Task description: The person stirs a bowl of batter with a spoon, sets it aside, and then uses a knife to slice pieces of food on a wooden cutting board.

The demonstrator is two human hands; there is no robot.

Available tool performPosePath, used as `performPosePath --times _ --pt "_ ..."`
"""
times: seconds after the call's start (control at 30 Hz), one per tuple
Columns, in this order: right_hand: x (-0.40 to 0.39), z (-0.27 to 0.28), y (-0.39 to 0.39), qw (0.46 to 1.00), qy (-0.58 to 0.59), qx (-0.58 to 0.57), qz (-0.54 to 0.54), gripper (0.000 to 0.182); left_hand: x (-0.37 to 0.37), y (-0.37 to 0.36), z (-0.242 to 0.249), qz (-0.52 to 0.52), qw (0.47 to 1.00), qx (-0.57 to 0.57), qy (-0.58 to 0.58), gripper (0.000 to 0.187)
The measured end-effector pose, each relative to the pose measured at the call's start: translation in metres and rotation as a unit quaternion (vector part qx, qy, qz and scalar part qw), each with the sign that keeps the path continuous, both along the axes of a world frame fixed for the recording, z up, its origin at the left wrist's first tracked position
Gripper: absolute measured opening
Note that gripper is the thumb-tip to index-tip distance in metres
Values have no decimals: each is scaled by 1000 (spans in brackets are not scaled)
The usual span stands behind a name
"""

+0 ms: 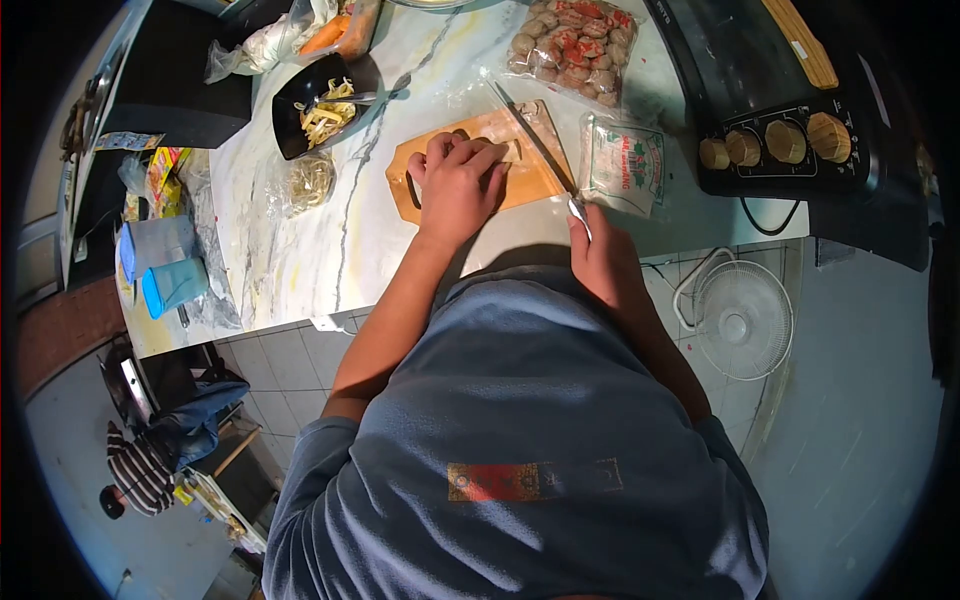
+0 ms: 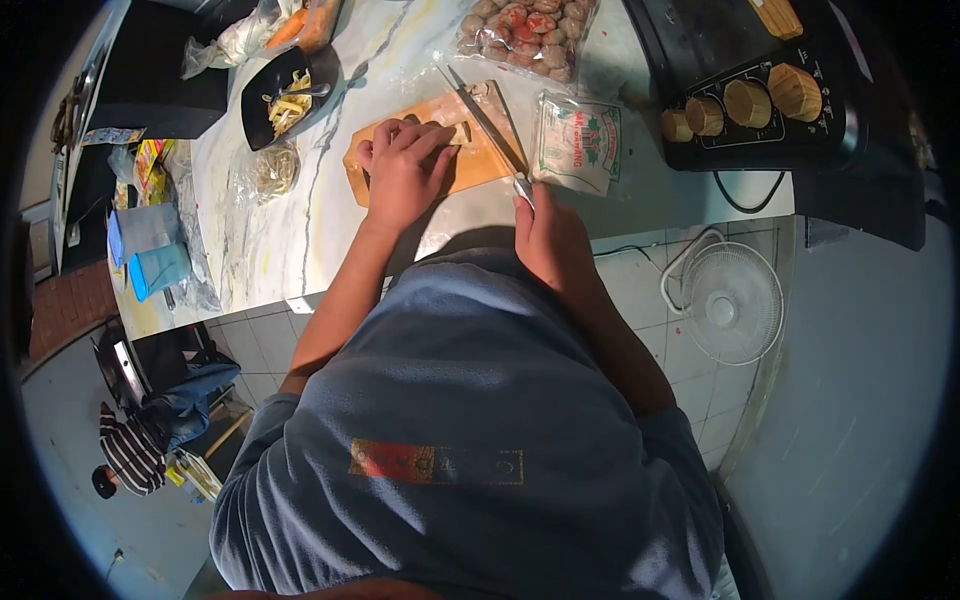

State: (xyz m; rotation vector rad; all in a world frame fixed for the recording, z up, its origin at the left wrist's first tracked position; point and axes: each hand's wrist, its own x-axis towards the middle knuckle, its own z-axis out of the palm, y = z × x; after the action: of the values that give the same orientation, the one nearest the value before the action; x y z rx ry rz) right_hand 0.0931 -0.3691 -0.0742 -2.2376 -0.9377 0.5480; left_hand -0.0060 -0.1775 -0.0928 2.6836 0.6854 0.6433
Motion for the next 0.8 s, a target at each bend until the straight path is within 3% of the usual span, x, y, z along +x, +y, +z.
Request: performPosePath --times 0.33,0.8 --pt "-4 25 6 998 43 36 -5 21 3 3 -4 -6 1000 8 -4 17" --pt "-6 8 6 1000 0 19 23 19 6 2 -3 -13 1000 19 -19 17"
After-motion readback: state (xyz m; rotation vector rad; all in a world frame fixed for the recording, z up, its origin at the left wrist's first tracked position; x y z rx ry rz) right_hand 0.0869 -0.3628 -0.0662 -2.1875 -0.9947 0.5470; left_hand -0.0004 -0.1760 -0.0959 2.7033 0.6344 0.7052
